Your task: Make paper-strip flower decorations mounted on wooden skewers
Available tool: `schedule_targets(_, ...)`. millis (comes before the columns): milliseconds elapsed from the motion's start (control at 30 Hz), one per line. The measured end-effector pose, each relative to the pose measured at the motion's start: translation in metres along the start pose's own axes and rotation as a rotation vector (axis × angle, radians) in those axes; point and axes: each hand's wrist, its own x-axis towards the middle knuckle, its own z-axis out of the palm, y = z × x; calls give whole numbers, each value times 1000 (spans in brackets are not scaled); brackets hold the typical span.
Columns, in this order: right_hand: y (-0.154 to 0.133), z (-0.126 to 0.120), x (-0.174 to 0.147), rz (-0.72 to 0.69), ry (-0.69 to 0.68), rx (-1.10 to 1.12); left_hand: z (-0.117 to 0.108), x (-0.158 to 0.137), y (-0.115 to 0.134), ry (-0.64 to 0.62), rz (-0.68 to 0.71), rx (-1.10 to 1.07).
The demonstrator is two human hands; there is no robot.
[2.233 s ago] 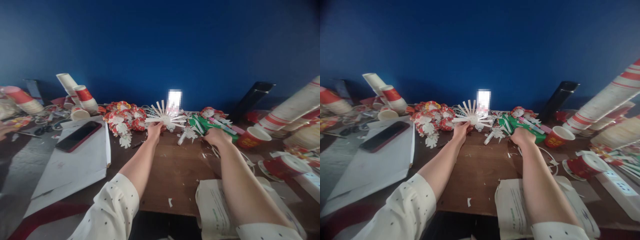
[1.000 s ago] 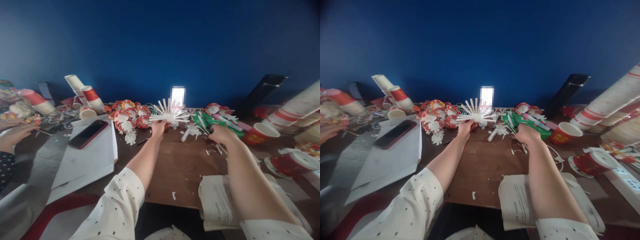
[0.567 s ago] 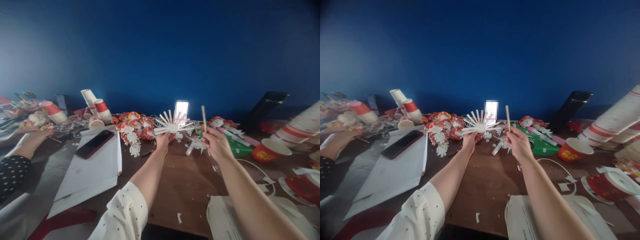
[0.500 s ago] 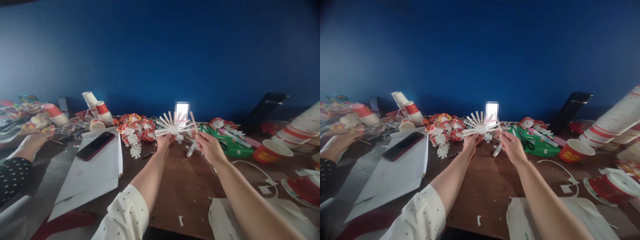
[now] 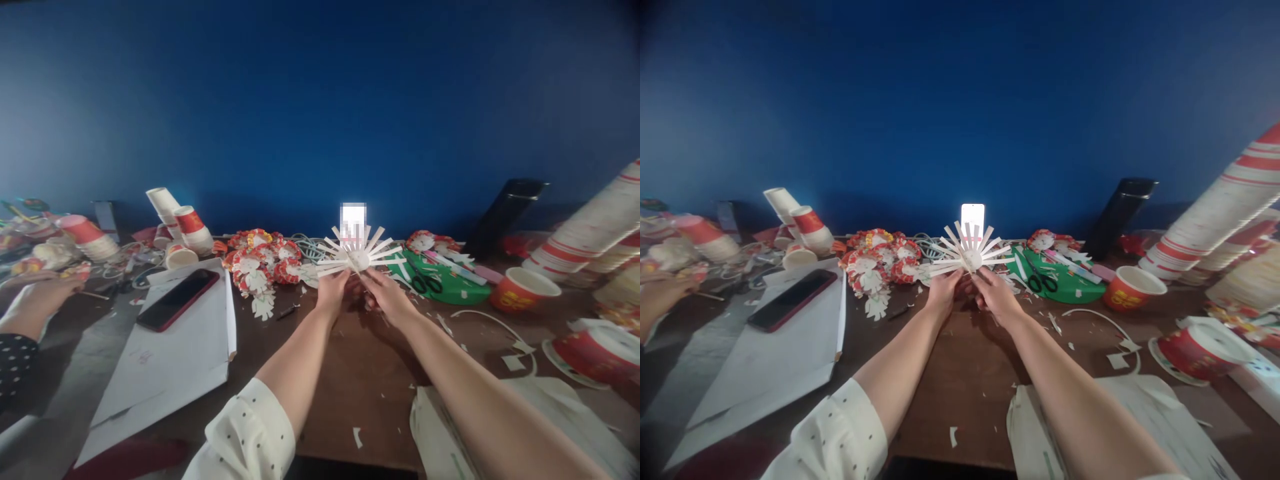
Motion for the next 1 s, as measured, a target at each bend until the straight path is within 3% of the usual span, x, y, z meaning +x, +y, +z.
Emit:
schedule_targets(200,0,-4,1,41,30,172,2,-5,4,-110,-83,-3)
schedule_targets(567,4,-20,8,33,96,234,-3,-1,20,163,-117,-71)
schedule_targets(733,5,-19,10,89,134,258,-1,-4,21,141,-214,-5)
schedule_targets(1000,0,-18,6,228,192,122,0,-3,22,85,-332,163)
